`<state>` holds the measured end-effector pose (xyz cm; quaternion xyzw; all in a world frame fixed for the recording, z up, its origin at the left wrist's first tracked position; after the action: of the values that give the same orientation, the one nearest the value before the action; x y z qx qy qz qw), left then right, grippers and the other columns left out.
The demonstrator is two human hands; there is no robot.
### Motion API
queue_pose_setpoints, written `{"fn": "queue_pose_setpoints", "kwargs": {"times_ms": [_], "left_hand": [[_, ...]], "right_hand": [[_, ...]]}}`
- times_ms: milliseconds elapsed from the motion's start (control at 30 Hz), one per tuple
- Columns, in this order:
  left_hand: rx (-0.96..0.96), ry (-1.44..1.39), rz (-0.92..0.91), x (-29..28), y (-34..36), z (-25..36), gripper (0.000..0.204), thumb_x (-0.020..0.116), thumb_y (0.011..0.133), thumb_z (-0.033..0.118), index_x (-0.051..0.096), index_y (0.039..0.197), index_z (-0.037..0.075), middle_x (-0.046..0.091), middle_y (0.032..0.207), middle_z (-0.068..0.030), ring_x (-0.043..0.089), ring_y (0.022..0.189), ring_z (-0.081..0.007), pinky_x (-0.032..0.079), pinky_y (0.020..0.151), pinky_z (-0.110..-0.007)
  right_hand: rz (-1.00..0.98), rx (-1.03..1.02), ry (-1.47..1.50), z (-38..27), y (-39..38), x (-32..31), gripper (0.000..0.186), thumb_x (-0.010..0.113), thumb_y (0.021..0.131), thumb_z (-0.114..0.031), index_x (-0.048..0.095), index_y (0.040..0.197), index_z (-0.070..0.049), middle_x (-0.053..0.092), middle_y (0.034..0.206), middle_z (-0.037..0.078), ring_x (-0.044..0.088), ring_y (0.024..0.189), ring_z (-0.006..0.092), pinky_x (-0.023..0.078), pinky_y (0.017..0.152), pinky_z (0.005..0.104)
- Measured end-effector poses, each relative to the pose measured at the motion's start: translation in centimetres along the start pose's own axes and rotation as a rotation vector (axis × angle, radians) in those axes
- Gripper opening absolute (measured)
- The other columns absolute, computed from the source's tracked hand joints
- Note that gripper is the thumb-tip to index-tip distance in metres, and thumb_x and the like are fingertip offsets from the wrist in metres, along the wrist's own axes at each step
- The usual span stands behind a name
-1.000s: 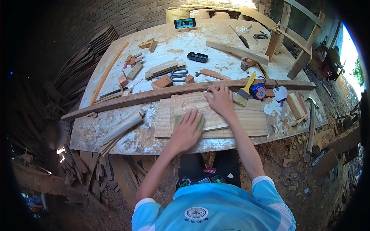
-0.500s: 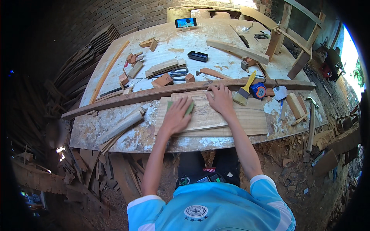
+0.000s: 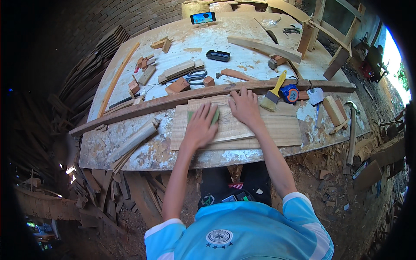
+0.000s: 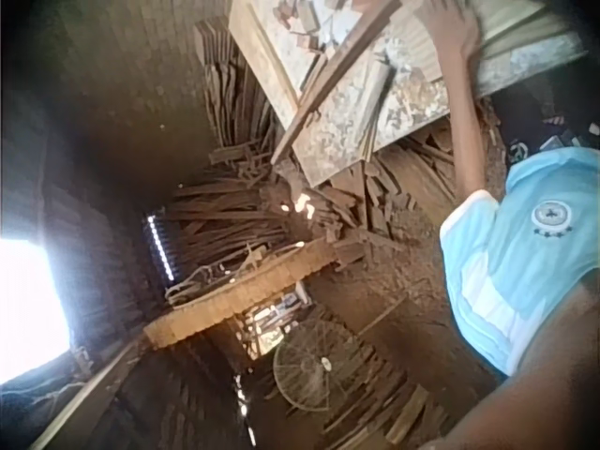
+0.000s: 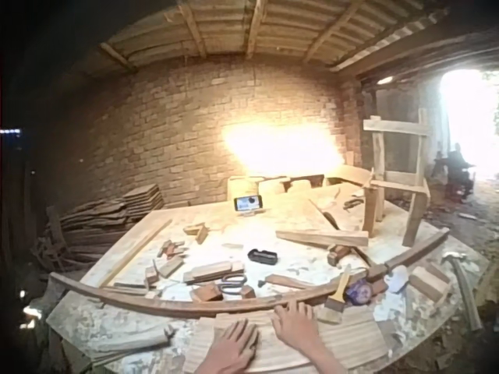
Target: The person brushes off wooden blocks with a hand brush, sands a wooden board using sandpaper, and draws a sketch on the board with a pen.
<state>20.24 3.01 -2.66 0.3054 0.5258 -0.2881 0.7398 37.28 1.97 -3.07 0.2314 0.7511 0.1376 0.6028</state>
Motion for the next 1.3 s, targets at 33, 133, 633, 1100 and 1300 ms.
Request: {"fn": "queue_pose_setpoints", "kwargs": {"times_ms": [33,133,633,1100,1300], "left_hand": [[-0.006,-0.01,0.031,-0.2,1.5,-0.1,0.06,0.039,0.088,0.032,0.03,0.143,0.01,0.023,0.149,-0.0176,0.021,0.138,-0.0328,0.016,0.114,-0.042],[0.003,-0.017,0.054,0.1,1.3,1.0,0.059,0.039,0.088,0.033,0.03,0.142,0.01,0.023,0.149,-0.0175,0.021,0.138,-0.0327,0.016,0.114,-0.042],[-0.039,-0.071,0.093,-0.2,1.9,0.0,0.057,0.043,0.089,0.032,0.033,0.142,0.013,0.026,0.149,-0.0169,0.022,0.138,-0.0351,0.017,0.113,-0.044],[-0.005,-0.069,0.012,-1.8,1.9,-1.5,0.052,0.042,0.089,0.028,0.039,0.14,0.019,0.03,0.148,-0.0125,0.022,0.137,-0.0348,0.014,0.114,-0.043],[-0.116,-0.095,-0.028,-1.7,-8.1,2.4,0.055,0.049,0.086,0.027,0.04,0.14,0.021,0.026,0.15,-0.0083,0.017,0.139,-0.0367,0.01,0.115,-0.048]], "right_hand": [[0.012,0.012,0.038,0.4,0.1,-0.3,0.026,0.055,0.086,-0.03,0.058,0.104,-0.011,0.048,0.099,0.013,0.047,0.096,0.0297,0.035,0.089,0.0455],[0.037,0.031,0.107,1.9,0.2,-0.8,0.025,0.056,0.085,-0.029,0.059,0.102,-0.012,0.049,0.098,0.013,0.049,0.095,0.0296,0.035,0.088,0.0459],[0.037,-0.039,0.118,1.0,0.4,-1.3,0.024,0.054,0.084,-0.025,0.058,0.099,-0.007,0.05,0.099,0.015,0.05,0.094,0.0312,0.038,0.084,0.0445],[0.038,0.012,0.151,1.5,0.5,-1.0,0.021,0.056,0.083,-0.022,0.06,0.098,-0.009,0.051,0.095,0.014,0.051,0.094,0.0312,0.038,0.083,0.0447],[0.064,0.035,0.196,1.6,0.1,-1.0,0.02,0.058,0.082,-0.022,0.06,0.098,-0.009,0.051,0.095,0.013,0.051,0.093,0.0305,0.039,0.083,0.0432]]}}
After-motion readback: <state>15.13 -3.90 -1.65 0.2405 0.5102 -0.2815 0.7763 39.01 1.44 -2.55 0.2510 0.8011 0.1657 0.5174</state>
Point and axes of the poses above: each hand's wrist, its own y-axis towards the middle knuckle, its own x-axis out of the palm, z = x × y, the point moved 5 cm from there along y, towards the middle knuckle
